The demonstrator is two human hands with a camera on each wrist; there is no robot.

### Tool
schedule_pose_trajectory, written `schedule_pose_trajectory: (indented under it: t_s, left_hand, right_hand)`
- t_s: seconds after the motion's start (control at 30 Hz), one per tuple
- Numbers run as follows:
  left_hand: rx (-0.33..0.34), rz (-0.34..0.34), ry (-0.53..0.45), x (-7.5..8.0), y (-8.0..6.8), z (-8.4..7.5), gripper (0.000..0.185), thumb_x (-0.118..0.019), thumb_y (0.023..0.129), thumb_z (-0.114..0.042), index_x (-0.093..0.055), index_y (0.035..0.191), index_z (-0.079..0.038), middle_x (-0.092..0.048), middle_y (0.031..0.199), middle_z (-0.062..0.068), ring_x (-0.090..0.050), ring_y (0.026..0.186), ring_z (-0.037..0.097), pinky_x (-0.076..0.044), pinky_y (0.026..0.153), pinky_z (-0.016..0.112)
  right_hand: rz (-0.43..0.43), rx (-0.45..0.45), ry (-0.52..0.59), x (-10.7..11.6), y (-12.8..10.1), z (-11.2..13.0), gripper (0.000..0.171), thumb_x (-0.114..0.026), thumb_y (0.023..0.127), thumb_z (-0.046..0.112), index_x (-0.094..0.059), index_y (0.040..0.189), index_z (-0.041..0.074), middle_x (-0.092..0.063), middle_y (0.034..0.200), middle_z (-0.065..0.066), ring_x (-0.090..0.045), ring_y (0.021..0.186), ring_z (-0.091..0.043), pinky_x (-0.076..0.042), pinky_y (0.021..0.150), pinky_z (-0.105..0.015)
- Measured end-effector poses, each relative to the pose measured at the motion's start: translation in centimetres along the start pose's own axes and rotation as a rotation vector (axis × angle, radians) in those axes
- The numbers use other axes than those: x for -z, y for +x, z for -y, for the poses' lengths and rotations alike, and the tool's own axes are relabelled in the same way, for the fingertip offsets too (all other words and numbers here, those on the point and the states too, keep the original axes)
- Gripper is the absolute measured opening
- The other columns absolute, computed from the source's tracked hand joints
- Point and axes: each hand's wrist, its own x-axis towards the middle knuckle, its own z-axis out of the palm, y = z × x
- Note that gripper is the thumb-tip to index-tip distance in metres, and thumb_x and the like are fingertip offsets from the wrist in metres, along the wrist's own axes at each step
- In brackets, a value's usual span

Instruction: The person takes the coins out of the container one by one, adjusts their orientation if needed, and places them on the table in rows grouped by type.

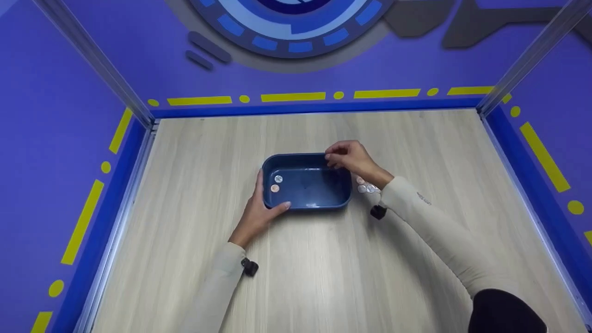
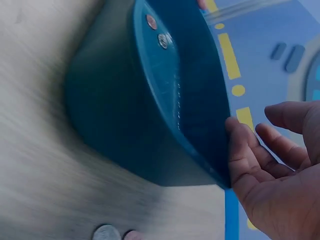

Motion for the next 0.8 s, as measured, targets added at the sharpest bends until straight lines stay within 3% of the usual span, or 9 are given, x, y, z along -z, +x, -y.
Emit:
schedule_pose_trajectory:
  t_s: [0.1,0.23,0.3,0.5,0.6,0.8]
  left_hand:
    - [0.0,-0.001,-0.008,0.1,0.0,0.0,0.132,-0.09,0.088,-0.056,0.001,0.179,-0.027,-0.024,0.181,0.015,-0.035,0.162,0.035,-0.028,0.13,0.059]
    - [-0.01,0.005,-0.025,0.1,0.0,0.0,0.132,-0.091,0.088,-0.054,0.002,0.179,-0.027,-0.026,0.181,0.015,-0.037,0.161,0.033,-0.029,0.13,0.056]
    - [-0.014,0.007,-0.029,0.1,0.0,0.0,0.132,-0.091,0.088,-0.055,0.001,0.179,-0.028,-0.028,0.18,0.015,-0.037,0.16,0.032,-0.03,0.13,0.055]
    - [0.001,0.011,-0.021,-0.1,-0.1,0.3,0.132,-0.09,0.088,-0.057,0.002,0.179,-0.03,-0.03,0.179,0.014,-0.04,0.158,0.03,-0.031,0.129,0.053]
    - [-0.006,0.011,-0.024,-0.1,-0.1,0.4,0.132,-0.09,0.088,-0.057,0.002,0.179,-0.028,-0.031,0.179,0.014,-0.041,0.157,0.03,-0.032,0.129,0.054]
    - [-0.024,0.006,-0.027,0.1,0.0,0.2,0.132,-0.09,0.089,-0.056,0.001,0.179,-0.027,-0.033,0.178,0.015,-0.044,0.155,0.03,-0.034,0.127,0.053]
  right_hand:
    - [0.05,0.014,-0.101,-0.8,0.5,0.5,0.023,-0.075,0.103,0.005,-0.077,0.12,-0.01,-0.078,0.107,-0.026,-0.078,0.09,-0.028,-0.066,0.081,-0.038]
    - [0.122,0.06,-0.24,-1.8,1.2,0.9,0.025,-0.076,0.102,0.006,-0.077,0.122,-0.01,-0.079,0.105,-0.022,-0.076,0.088,-0.028,-0.062,0.074,-0.028]
    - [0.151,0.1,-0.315,-2.3,1.6,0.9,0.026,-0.077,0.101,0.006,-0.078,0.122,-0.009,-0.08,0.106,-0.018,-0.073,0.089,-0.025,-0.059,0.077,-0.026]
    - [0.248,0.182,-0.452,-3.6,2.6,0.8,0.029,-0.08,0.099,0.006,-0.079,0.124,-0.007,-0.081,0.114,-0.017,-0.071,0.102,-0.025,-0.059,0.097,-0.041]
    - [0.306,0.214,-0.503,-4.1,3.1,0.8,0.028,-0.081,0.099,0.006,-0.079,0.124,-0.008,-0.08,0.115,-0.018,-0.073,0.103,-0.029,-0.06,0.099,-0.048]
    - [0.398,0.248,-0.573,-5.0,4.1,0.8,0.029,-0.08,0.1,0.006,-0.078,0.125,-0.008,-0.08,0.117,-0.021,-0.076,0.107,-0.032,-0.06,0.099,-0.049]
